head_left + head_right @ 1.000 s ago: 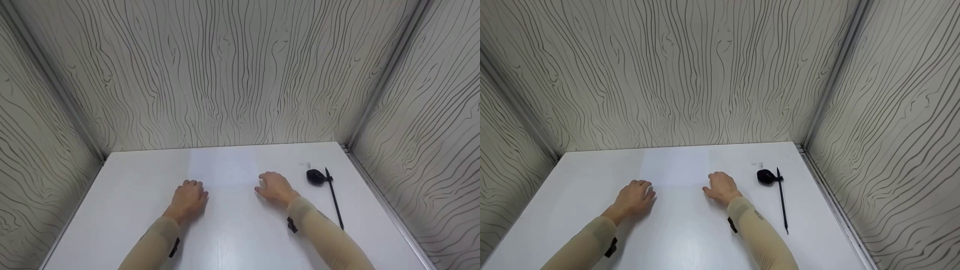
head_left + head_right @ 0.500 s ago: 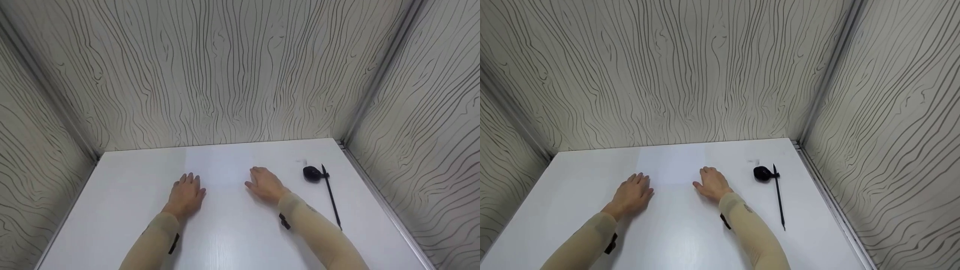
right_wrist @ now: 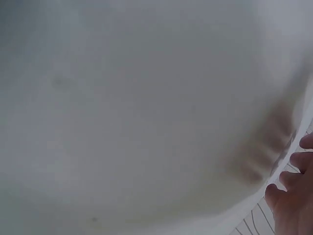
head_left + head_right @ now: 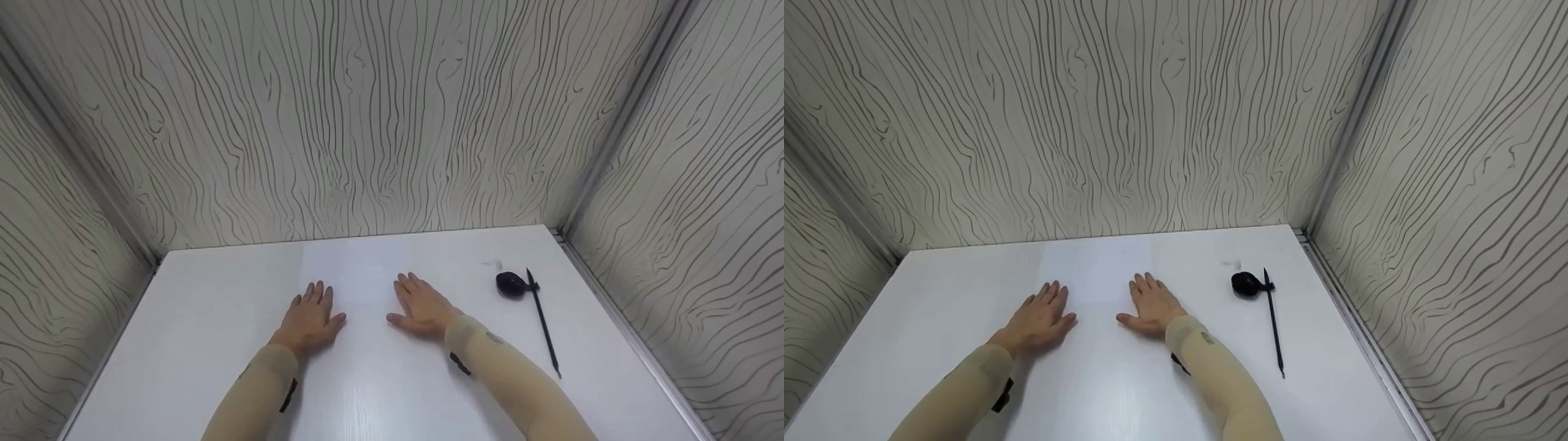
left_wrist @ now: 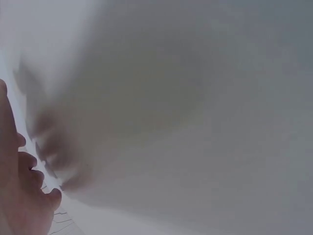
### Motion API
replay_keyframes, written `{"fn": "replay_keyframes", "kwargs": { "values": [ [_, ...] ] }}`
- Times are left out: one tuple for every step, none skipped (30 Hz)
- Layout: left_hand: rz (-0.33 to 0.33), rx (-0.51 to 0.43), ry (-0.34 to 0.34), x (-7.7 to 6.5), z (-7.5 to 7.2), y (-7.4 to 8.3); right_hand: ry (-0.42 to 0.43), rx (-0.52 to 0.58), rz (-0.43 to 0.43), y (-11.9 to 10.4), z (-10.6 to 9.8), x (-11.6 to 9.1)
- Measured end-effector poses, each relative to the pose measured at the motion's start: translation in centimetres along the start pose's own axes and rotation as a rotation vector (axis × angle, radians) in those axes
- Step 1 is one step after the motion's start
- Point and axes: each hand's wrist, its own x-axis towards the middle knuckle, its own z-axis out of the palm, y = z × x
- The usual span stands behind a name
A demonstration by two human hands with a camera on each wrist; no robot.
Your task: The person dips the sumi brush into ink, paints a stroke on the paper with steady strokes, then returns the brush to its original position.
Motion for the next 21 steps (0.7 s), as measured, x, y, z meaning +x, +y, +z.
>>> {"fn": "replay_keyframes", "kwargs": {
  "values": [
    [0.001,-0.005,-0.005,0.04,0.00,0.02,-0.008,-0.014,-0.003,0.03,0.05,0.05],
    [0.001,-0.011,-0.008,0.08,0.00,0.05,-0.018,-0.028,-0.005,0.06,0.09,0.11],
    [0.003,-0.014,-0.009,0.13,0.01,0.07,-0.019,-0.037,-0.013,0.10,0.14,0.16],
    [0.002,-0.012,-0.014,0.21,0.03,0.09,-0.020,-0.044,-0.021,0.11,0.16,0.18],
    [0.001,-0.014,-0.016,0.29,0.06,0.12,-0.018,-0.047,-0.031,0.13,0.17,0.21],
    [-0.001,-0.014,-0.022,0.38,0.10,0.18,-0.016,-0.051,-0.042,0.15,0.18,0.23],
    [-0.003,-0.015,-0.025,0.39,0.16,0.21,-0.015,-0.054,-0.050,0.12,0.22,0.20],
    [-0.002,-0.015,-0.027,0.40,0.21,0.28,-0.016,-0.059,-0.057,0.08,0.24,0.15],
    [-0.003,-0.012,-0.033,0.43,0.25,0.34,-0.015,-0.059,-0.061,0.06,0.27,0.11],
    [-0.003,-0.011,-0.038,0.45,0.29,0.39,-0.019,-0.061,-0.060,0.05,0.28,0.05],
    [-0.002,-0.009,-0.043,0.44,0.28,0.45,-0.023,-0.063,-0.058,0.04,0.28,0.01],
    [0.001,-0.009,-0.044,0.46,0.27,0.47,-0.026,-0.061,-0.055,0.02,0.28,-0.06],
    [0.003,-0.010,-0.044,0.47,0.24,0.47,-0.030,-0.061,-0.052,0.00,0.27,-0.12],
    [0.001,-0.005,-0.049,0.48,0.23,0.47,-0.027,-0.054,-0.052,-0.09,0.21,-0.21],
    [-0.001,-0.001,-0.053,0.49,0.22,0.43,-0.030,-0.049,-0.050,-0.13,0.20,-0.25],
    [-0.003,0.003,-0.054,0.49,0.21,0.38,-0.033,-0.046,-0.048,-0.21,0.16,-0.29],
    [-0.006,0.005,-0.056,0.48,0.21,0.34,-0.037,-0.045,-0.046,-0.29,0.14,-0.29],
    [-0.005,0.001,-0.052,0.45,0.20,0.29,-0.040,-0.043,-0.044,-0.36,0.13,-0.28],
    [-0.006,0.001,-0.052,0.42,0.22,0.25,-0.044,-0.045,-0.042,-0.43,0.13,-0.23],
    [-0.008,0.003,-0.054,0.38,0.26,0.23,-0.047,-0.044,-0.038,-0.49,0.12,-0.19],
    [-0.008,0.001,-0.054,0.32,0.30,0.19,-0.052,-0.046,-0.034,-0.50,0.16,-0.11]
  ]
}}
